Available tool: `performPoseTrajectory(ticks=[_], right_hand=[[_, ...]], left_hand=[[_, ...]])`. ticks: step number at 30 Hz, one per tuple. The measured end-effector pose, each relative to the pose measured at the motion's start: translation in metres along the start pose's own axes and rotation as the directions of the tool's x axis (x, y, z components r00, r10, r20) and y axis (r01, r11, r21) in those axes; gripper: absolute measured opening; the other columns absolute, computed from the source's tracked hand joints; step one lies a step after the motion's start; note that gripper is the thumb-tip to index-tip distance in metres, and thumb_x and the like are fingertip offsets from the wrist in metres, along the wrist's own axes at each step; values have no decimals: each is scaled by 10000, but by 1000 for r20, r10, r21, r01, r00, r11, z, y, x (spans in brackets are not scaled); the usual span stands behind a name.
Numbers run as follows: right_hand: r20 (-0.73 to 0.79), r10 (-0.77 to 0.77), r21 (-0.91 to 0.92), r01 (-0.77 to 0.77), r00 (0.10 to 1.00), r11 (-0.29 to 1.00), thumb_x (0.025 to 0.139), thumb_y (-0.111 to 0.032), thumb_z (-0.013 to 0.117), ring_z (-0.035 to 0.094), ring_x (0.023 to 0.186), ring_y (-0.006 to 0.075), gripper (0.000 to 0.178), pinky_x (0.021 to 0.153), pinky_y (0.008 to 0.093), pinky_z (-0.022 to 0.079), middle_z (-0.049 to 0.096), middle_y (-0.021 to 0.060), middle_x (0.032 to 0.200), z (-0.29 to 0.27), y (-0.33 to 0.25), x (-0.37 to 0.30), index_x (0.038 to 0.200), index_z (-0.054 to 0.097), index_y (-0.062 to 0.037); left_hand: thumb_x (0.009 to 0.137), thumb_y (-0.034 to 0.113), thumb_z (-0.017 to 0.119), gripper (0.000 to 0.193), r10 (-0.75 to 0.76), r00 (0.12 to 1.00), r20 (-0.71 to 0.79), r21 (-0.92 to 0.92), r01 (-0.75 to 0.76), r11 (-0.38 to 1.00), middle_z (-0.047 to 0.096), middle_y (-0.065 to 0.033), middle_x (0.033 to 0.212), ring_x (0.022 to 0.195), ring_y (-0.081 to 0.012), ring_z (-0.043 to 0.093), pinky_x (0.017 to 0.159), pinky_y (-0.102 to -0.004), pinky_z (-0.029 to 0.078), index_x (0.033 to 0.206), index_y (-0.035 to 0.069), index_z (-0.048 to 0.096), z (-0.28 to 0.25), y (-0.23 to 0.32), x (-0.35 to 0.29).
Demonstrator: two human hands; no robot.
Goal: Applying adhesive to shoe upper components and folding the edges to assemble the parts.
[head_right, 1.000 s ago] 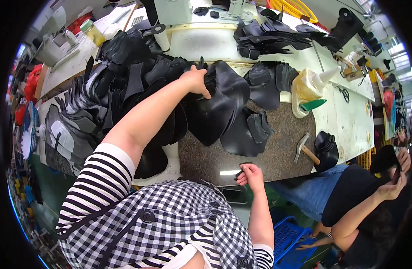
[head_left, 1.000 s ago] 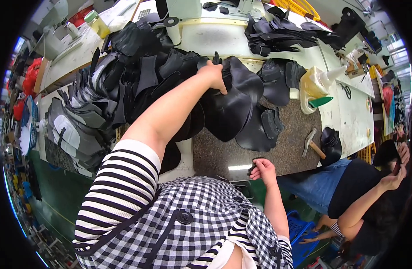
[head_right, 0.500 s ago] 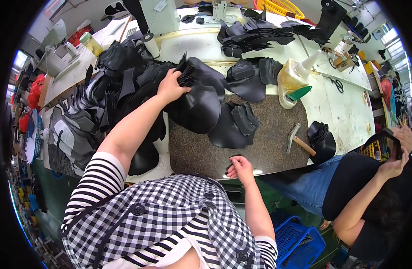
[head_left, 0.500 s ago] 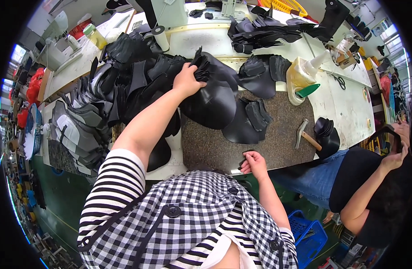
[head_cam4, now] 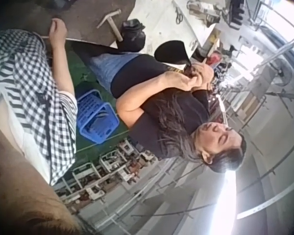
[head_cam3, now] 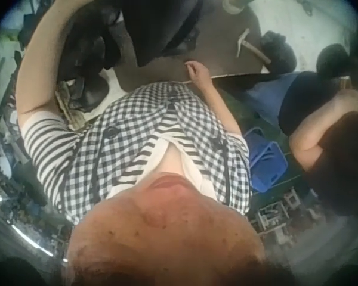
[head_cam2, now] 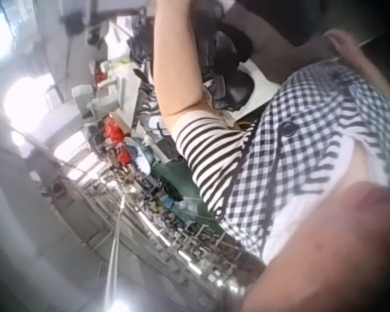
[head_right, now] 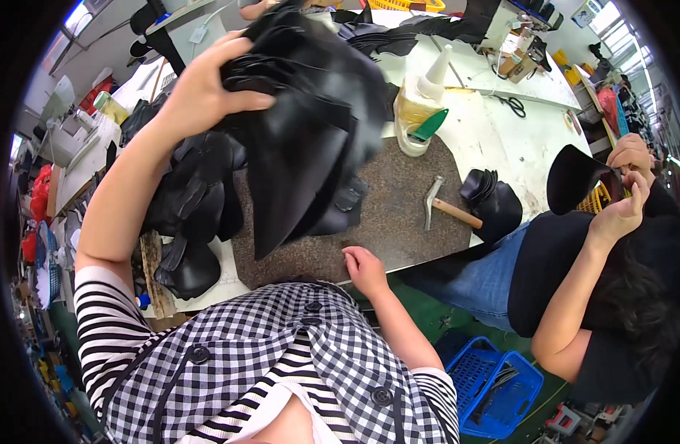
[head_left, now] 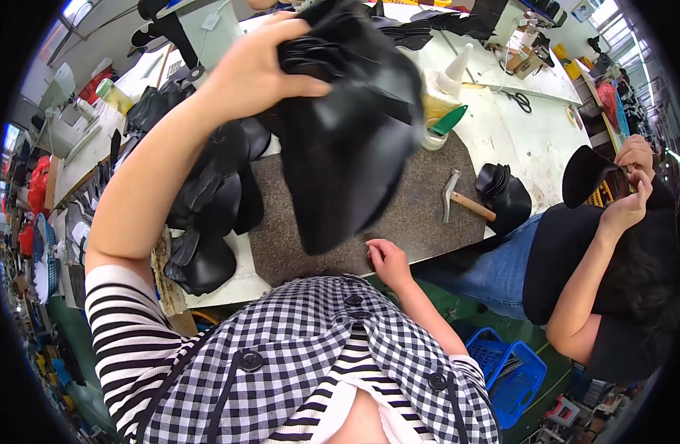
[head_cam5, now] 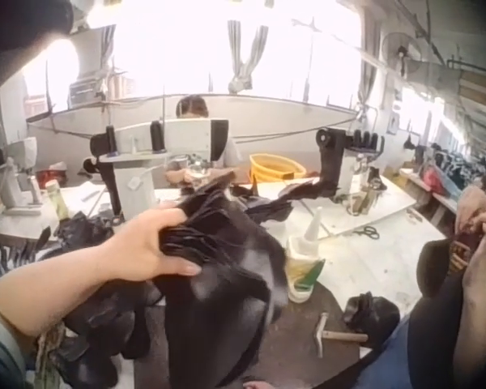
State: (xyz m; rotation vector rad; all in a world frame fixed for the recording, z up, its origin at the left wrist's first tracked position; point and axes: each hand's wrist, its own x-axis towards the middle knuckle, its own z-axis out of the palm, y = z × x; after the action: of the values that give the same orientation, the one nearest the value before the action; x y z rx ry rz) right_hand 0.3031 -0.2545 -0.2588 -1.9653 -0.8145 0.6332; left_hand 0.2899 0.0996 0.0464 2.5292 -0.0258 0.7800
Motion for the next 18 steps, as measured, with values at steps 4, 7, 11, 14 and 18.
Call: performPoseTrajectory(ticks=[4,7,11,14,18], right_hand=[[-117,-303,-389,237,946,890,893,-140,601,641,883,312,146,758,419,514,656,147,926,-15,51,1,968,653,-26],[-167,-271,-146,248,948,958,865,-117,624,628,857,300,102,755,419,506,624,123,830,-20,33,8,953,657,-76],[-151,-369,-347,300,917,888,821,-113,656,618,800,285,142,657,387,518,618,71,823,-20,41,7,963,660,-120],[-109,-380,-337,326,919,884,808,-134,660,616,791,273,182,667,375,523,611,62,834,-21,49,7,990,662,-124],[-59,-439,-339,395,897,854,781,-109,681,615,783,251,228,673,356,530,608,51,826,-12,77,3,1008,657,-116]], left_hand=[[625,307,881,671,-29,984,174,-282,78,956,603,-157,1068,1060,-277,589,921,-349,466,1144,-25,616,73,40,58],[600,377,888,769,28,991,132,-420,30,907,591,-182,1146,1119,-306,582,964,-348,466,1199,-17,610,146,69,105],[590,397,881,779,-40,976,214,-435,131,891,540,-162,1250,1157,-338,561,977,-380,469,1217,20,613,218,107,172],[579,406,882,803,-76,956,285,-420,195,886,520,-136,1268,1171,-336,553,994,-401,469,1251,68,600,289,122,215],[570,412,876,758,-122,951,285,-478,252,841,541,-149,1241,1169,-336,550,987,-389,461,1172,26,625,367,122,255]])
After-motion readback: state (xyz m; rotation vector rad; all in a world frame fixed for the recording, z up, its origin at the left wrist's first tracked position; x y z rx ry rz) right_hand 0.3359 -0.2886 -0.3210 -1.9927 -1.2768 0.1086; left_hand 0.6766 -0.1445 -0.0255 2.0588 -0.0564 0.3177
